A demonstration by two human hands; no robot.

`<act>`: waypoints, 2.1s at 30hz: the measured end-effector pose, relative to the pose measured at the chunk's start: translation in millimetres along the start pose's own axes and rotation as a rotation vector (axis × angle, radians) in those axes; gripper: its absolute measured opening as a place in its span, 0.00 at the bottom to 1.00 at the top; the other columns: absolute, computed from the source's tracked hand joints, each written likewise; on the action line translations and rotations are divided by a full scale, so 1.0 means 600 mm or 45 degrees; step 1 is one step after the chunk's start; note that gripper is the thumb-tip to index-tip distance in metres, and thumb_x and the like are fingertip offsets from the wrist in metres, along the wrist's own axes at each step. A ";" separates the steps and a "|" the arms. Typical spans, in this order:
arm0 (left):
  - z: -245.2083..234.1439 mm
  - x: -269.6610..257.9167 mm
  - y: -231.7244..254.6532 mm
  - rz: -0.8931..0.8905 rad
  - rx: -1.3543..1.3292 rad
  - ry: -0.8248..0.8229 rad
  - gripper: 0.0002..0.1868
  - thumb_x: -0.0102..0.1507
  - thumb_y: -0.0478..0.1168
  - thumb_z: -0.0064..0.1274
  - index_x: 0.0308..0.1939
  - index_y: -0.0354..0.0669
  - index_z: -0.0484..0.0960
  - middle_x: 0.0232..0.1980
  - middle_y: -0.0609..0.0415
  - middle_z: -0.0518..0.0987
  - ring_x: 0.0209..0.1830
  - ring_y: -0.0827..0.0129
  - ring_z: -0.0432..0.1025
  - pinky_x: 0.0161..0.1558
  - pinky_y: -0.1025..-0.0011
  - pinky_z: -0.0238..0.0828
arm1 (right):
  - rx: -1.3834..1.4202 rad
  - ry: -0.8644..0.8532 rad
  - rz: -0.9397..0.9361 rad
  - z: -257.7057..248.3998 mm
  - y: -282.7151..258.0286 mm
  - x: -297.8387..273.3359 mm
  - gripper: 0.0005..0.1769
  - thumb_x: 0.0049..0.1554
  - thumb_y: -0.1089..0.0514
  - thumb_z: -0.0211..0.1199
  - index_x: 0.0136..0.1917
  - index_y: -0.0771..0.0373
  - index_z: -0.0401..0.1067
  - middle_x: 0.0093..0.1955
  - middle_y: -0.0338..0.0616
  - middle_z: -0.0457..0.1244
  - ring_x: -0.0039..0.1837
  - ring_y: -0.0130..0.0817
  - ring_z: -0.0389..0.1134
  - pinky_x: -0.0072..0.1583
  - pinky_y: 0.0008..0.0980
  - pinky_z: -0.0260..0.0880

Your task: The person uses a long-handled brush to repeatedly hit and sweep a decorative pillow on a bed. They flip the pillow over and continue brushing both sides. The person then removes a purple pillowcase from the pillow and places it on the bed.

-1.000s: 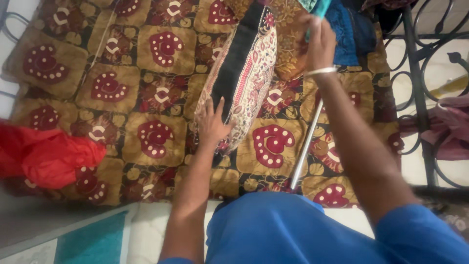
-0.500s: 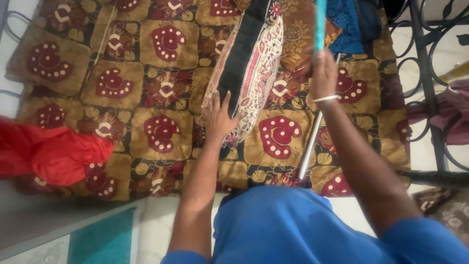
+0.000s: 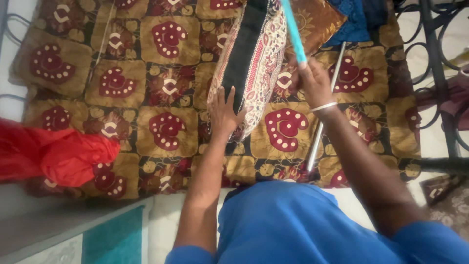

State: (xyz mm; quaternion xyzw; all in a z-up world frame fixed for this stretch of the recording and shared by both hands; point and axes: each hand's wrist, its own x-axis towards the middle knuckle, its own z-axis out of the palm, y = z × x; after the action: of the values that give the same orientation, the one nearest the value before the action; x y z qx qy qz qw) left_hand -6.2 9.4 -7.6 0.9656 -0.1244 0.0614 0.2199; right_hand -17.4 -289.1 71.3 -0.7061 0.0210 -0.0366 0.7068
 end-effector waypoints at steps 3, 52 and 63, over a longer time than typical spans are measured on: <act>0.005 0.000 -0.005 0.003 0.012 0.000 0.50 0.58 0.71 0.57 0.77 0.53 0.60 0.79 0.37 0.56 0.79 0.40 0.51 0.72 0.33 0.42 | -0.201 0.017 -0.131 0.019 -0.007 -0.009 0.21 0.73 0.47 0.40 0.52 0.61 0.68 0.36 0.37 0.63 0.34 0.27 0.66 0.37 0.26 0.71; 0.035 -0.138 -0.024 -0.295 -0.621 0.375 0.61 0.53 0.50 0.74 0.79 0.34 0.50 0.77 0.28 0.57 0.79 0.40 0.52 0.76 0.55 0.51 | -0.097 -0.226 -0.206 -0.036 -0.024 -0.254 0.25 0.70 0.39 0.40 0.49 0.58 0.69 0.36 0.35 0.61 0.34 0.24 0.62 0.36 0.24 0.66; 0.101 -0.165 -0.079 -0.456 -0.580 0.259 0.40 0.54 0.52 0.71 0.61 0.32 0.73 0.55 0.34 0.79 0.56 0.41 0.74 0.57 0.54 0.69 | -0.235 -0.332 0.484 -0.040 -0.044 -0.288 0.26 0.67 0.39 0.43 0.45 0.62 0.67 0.33 0.43 0.61 0.32 0.34 0.64 0.35 0.33 0.69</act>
State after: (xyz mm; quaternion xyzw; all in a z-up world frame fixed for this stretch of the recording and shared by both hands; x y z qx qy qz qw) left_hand -84.6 45.4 -98.4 0.8869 0.0601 0.0887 0.4493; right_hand -192.3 -299.1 93.6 -0.7498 0.0654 0.1904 0.6302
